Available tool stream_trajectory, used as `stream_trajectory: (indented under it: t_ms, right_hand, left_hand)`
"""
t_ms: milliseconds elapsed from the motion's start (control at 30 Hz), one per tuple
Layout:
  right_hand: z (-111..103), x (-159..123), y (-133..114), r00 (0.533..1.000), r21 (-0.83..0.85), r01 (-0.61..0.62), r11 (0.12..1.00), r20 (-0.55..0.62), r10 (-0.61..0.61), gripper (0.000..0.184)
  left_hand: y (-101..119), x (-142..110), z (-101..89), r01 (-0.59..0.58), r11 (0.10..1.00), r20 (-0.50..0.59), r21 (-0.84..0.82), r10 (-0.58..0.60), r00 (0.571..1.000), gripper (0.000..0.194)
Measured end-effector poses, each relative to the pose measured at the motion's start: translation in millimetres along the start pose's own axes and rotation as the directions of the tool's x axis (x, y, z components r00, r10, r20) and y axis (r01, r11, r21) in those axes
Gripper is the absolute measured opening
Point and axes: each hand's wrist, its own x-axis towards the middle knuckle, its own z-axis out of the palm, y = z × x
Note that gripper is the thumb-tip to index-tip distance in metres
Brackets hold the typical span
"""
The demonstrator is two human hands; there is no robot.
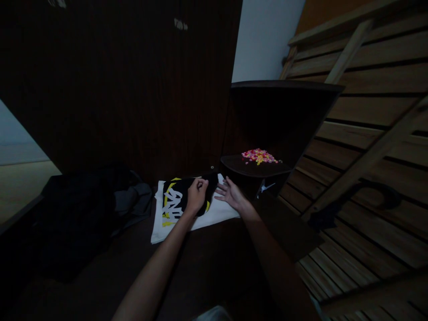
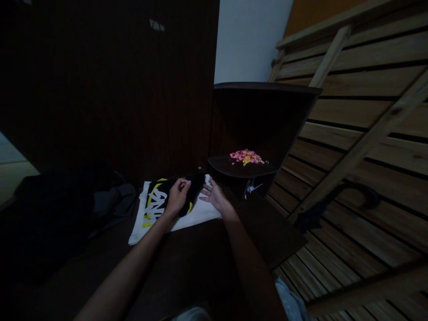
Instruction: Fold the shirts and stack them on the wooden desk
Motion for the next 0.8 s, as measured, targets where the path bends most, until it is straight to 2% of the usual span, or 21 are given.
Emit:
stream_trajectory:
  t_ms: [67, 133, 167, 233, 333, 433, 467, 533, 600, 633, 667, 700, 733, 800]
  right_hand:
    - [-11, -11, -12, 0.997, -0.014, -0.061, 0.998, 0.052, 0.062, 0.034]
    - [-22, -20, -18, 0.995, -0.047, -0.076, 0.996, 0.054, 0.078, 0.028]
    - [-27, -24, -18, 0.997, -0.060, -0.072, 0.996, 0.024, 0.074, 0.031]
    - [-35, -29, -17, 0.997, -0.090, -0.055, 0.994, -0.062, 0.049, 0.050]
    - [-46, -33, -14, 0.988, -0.185, -0.025, 0.982, -0.153, -0.003, 0.067]
    - [-54, -33, -14, 0.979, -0.405, -0.009, 0.914, -0.192, -0.075, 0.062]
    - [-55, -33, -15, 0.973, -0.507, -0.006, 0.862, -0.200, -0.111, 0.058]
    - [-56, -31, -17, 0.952, -0.711, 0.020, 0.703, -0.201, -0.230, 0.051]
    - [-53, -29, -19, 0.909, -0.841, 0.070, 0.536, -0.168, -0.382, 0.042]
    - [-50, -28, -20, 0.883, -0.867, 0.103, 0.488, -0.146, -0.447, 0.035]
    - [-47, -26, -21, 0.863, -0.867, 0.140, 0.479, -0.131, -0.488, 0.026]
    - [-43, -24, -21, 0.857, -0.838, 0.170, 0.518, -0.134, -0.497, 0.018]
    - [-39, -22, -21, 0.871, -0.781, 0.187, 0.596, -0.149, -0.468, 0.013]
    - [-33, -17, -20, 0.927, -0.619, 0.155, 0.770, -0.178, -0.329, 0.015]
  left_hand:
    - [5, -8, 7.8, -0.073, 0.996, 0.191, 0.043, 0.064, 0.979, 0.018]
    - [6, -16, 14.1, -0.113, 0.990, 0.329, 0.078, 0.082, 0.941, 0.013]
    - [6, -19, 16.7, -0.120, 0.989, 0.363, 0.091, 0.079, 0.928, 0.013]
    - [2, -24, 20.5, -0.089, 0.991, 0.365, 0.101, 0.047, 0.930, 0.021]
    - [-5, -26, 23.1, 0.074, 0.997, 0.246, 0.031, -0.079, 0.966, 0.031]
    - [-11, -21, 22.0, 0.271, 0.952, 0.039, -0.144, -0.268, 0.963, 0.033]
    - [-13, -19, 20.8, 0.305, 0.933, -0.025, -0.190, -0.315, 0.949, 0.034]
    - [-16, -15, 17.8, 0.334, 0.914, -0.133, -0.229, -0.369, 0.920, 0.036]
    - [-17, -13, 15.0, 0.347, 0.907, -0.215, -0.238, -0.397, 0.892, 0.040]
    - [-17, -13, 14.3, 0.349, 0.904, -0.245, -0.247, -0.407, 0.880, 0.043]
    - [-15, -14, 14.3, 0.342, 0.904, -0.254, -0.255, -0.404, 0.879, 0.047]
    - [-13, -17, 14.9, 0.324, 0.911, -0.240, -0.257, -0.385, 0.891, 0.051]
    - [-11, -20, 16.3, 0.291, 0.924, -0.192, -0.248, -0.342, 0.920, 0.054]
    - [-6, -29, 20.5, 0.174, 0.969, 0.026, -0.177, -0.172, 0.985, 0.056]
